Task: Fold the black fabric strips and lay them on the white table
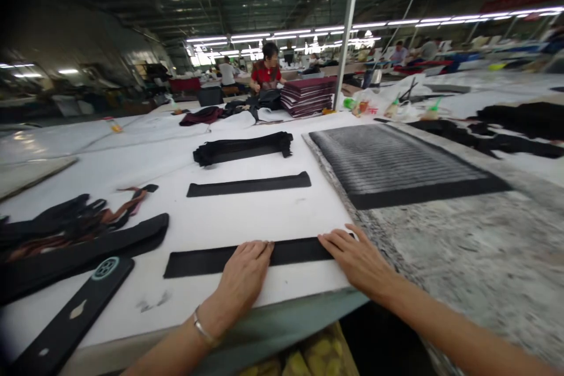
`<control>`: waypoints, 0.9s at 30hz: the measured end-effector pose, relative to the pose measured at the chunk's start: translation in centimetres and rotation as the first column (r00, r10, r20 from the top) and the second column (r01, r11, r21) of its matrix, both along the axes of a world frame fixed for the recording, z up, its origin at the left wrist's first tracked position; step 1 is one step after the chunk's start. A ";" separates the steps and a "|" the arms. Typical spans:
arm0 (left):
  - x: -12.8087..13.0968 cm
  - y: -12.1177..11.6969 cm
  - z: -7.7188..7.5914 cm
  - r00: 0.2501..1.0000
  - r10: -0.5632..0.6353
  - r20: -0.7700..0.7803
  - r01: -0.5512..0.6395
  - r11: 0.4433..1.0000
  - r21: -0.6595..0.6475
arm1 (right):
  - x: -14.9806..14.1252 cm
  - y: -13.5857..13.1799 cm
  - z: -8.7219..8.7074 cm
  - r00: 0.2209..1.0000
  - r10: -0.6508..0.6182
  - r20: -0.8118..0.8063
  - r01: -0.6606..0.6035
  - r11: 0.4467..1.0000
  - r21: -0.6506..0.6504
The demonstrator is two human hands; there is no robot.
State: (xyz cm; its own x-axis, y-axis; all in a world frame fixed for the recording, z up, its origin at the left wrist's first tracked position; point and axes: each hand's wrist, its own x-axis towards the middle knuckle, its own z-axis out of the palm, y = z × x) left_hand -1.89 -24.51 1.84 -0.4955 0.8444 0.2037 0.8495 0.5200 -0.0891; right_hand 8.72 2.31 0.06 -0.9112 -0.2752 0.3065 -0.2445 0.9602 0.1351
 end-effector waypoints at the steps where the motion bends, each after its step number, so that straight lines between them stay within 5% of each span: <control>1: -0.3 -1.5 0.1 0.999 0.034 0.009 -0.034 0.999 0.003 | 0.0 0.2 -0.2 1.000 0.002 -0.011 -0.001 1.000 0.009; 5: -1.7 -7.4 0.7 0.978 0.173 0.116 -0.173 0.985 -0.004 | -0.1 0.4 0.2 1.000 0.014 -0.008 -0.014 1.000 0.016; 8: -2.9 -9.6 1.3 0.953 0.208 0.222 -0.204 0.978 -0.039 | -0.9 -0.3 1.2 1.000 -0.023 0.001 0.023 1.000 -0.021; 13: -4.3 -8.4 3.3 0.889 0.378 0.260 -0.362 0.926 -0.109 | -2.8 -1.8 3.8 0.977 -0.131 0.171 0.148 0.985 -0.090; 17: -6.3 -7.5 5.5 0.861 0.348 0.369 -0.294 0.935 -0.196 | -4.2 -2.0 5.9 0.920 -0.122 0.372 0.197 0.965 -0.170; 21: -11.9 -7.6 8.3 0.837 0.288 0.466 -0.242 0.958 -0.157 | -8.1 -0.9 8.0 0.905 -0.129 0.405 0.243 0.939 -0.245; 27: -23.4 -5.2 10.1 0.860 0.361 0.360 -0.325 0.932 -0.159 | -19.6 0.3 9.7 0.935 -0.099 0.339 0.169 0.969 -0.182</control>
